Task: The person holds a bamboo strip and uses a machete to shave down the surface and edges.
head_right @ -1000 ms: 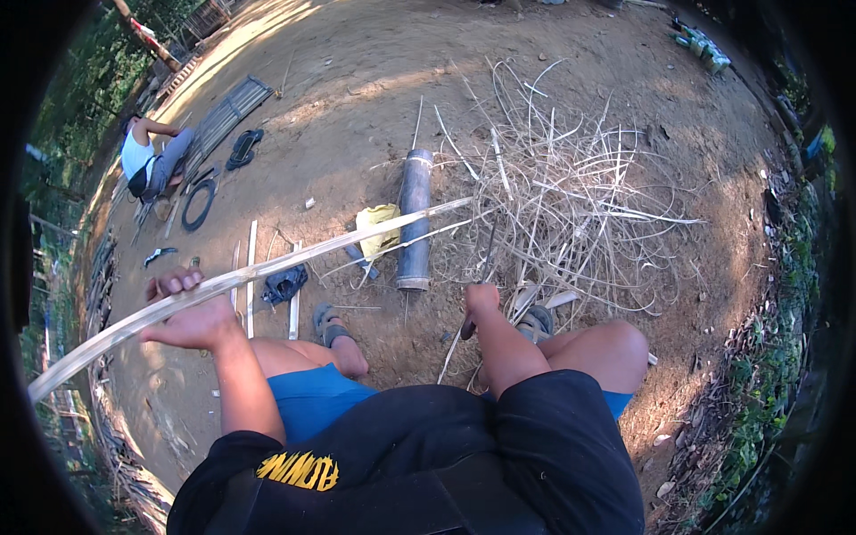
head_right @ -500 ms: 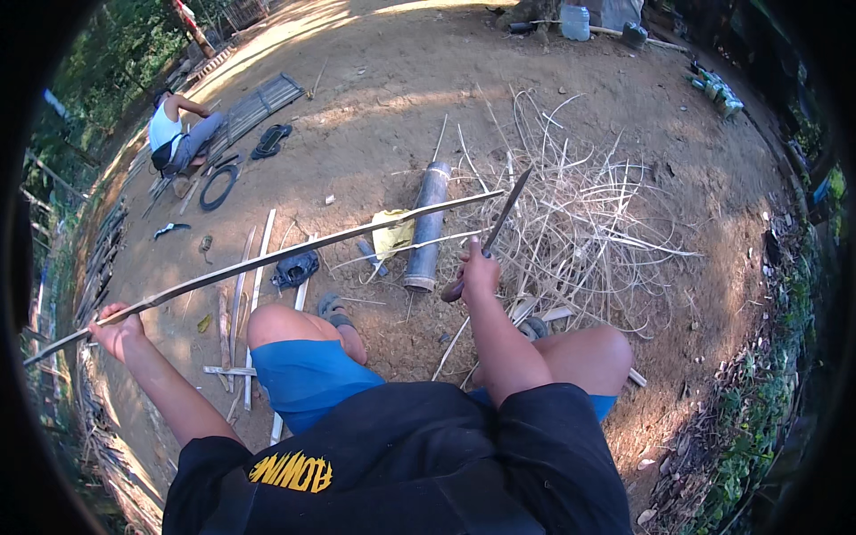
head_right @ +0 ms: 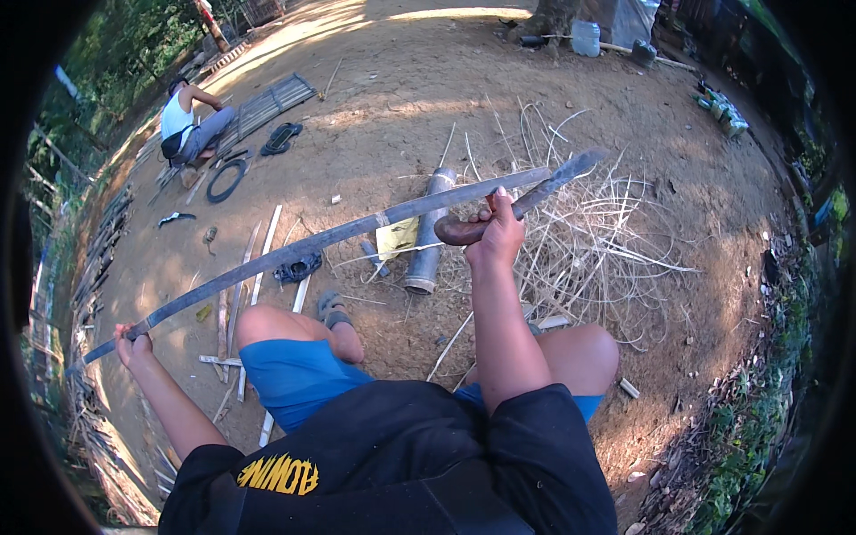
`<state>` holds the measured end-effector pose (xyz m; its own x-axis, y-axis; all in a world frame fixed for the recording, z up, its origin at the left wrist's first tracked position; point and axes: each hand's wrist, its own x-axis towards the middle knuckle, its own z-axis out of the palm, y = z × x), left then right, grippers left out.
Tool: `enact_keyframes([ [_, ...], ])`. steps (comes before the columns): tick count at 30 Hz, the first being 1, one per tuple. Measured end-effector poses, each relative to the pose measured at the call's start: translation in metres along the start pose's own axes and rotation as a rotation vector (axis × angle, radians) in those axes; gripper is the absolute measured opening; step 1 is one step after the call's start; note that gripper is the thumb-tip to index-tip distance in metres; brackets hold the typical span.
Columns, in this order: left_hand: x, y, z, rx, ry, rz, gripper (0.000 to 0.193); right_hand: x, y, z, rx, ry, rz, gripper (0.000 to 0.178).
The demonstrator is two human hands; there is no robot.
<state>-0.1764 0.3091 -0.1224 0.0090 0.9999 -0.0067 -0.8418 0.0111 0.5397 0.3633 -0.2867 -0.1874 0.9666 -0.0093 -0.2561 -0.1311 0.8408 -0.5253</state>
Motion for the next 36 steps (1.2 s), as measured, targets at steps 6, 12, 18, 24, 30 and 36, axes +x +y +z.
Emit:
enact_keyframes([
  [6, 0.011, -0.004, -0.016, -0.006, -0.063, -0.010, 0.007, -0.005, -0.012, 0.004, 0.006, -0.064, -0.045, 0.019],
  [12, 0.025, -0.003, -0.027, -0.018, 0.003, -0.020, 0.007, -0.010, -0.016, 0.011, 0.015, -0.096, -0.049, 0.021],
  [18, 0.029, -0.004, -0.036, -0.042, 0.060, -0.022, 0.016, -0.012, -0.018, 0.016, 0.072, -0.162, -0.010, 0.020],
  [24, 0.028, 0.000, -0.039, -0.059, 0.156, -0.062, 0.016, -0.015, -0.017, 0.024, 0.070, -0.130, -0.009, 0.017],
  [30, 0.028, -0.010, -0.049, -0.099, 0.171, -0.081, 0.019, -0.013, -0.015, 0.022, 0.065, -0.142, -0.015, 0.019],
  [36, 0.020, -0.007, -0.051, -0.079, 0.123, -0.077, 0.018, -0.015, -0.013, 0.023, 0.064, -0.188, -0.014, 0.016],
])
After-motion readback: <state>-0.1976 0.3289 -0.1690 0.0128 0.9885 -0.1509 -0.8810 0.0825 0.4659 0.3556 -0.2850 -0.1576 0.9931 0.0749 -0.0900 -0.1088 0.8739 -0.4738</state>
